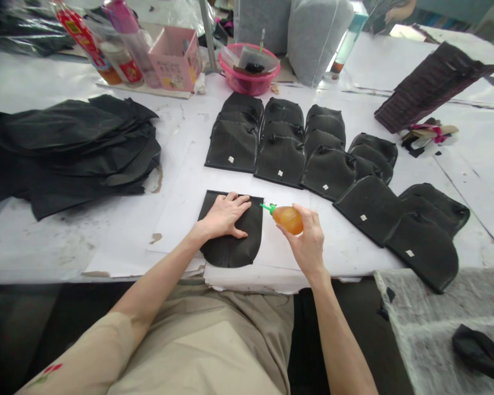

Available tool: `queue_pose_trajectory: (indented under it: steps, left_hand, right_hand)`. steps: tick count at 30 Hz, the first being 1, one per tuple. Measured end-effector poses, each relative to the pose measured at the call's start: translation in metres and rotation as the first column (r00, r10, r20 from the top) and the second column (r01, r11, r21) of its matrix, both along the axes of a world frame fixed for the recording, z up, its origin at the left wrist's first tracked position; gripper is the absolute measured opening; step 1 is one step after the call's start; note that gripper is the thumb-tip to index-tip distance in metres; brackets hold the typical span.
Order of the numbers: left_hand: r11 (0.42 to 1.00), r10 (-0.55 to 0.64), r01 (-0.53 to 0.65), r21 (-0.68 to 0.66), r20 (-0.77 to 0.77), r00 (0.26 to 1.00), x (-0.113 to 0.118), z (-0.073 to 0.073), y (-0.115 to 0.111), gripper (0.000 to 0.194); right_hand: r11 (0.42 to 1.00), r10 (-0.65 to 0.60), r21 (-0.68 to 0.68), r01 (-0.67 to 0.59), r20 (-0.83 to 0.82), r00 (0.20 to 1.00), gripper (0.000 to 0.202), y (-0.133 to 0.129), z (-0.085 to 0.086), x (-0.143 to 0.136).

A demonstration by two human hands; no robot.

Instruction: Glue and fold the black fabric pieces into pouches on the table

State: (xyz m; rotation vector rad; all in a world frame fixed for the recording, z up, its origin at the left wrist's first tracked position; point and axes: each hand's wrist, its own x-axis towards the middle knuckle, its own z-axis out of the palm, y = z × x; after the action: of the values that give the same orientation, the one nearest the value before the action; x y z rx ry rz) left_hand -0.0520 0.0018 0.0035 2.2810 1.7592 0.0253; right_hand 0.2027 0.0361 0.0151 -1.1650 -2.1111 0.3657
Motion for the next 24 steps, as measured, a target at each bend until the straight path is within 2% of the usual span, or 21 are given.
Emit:
queue_pose_trajectory:
  steps: [9, 24]
  left_hand:
    - [1.0, 0.0, 0.0, -0.001, 0.005, 1.0, 0.0, -0.004, 0.0, 0.078]
    - [1.0, -0.002, 0.001, -0.026, -0.02, 1.0, 0.0, 0.0, 0.0, 0.08]
  right_hand:
    - [0.999, -0.008, -0.031, 0.008, 0.007, 1.0, 0.052, -0.012, 0.005, 0.006]
    - [0.996, -0.018, -0.087, 0.019, 0.01, 1.0, 0.055, -0.035, 0.006, 0.016]
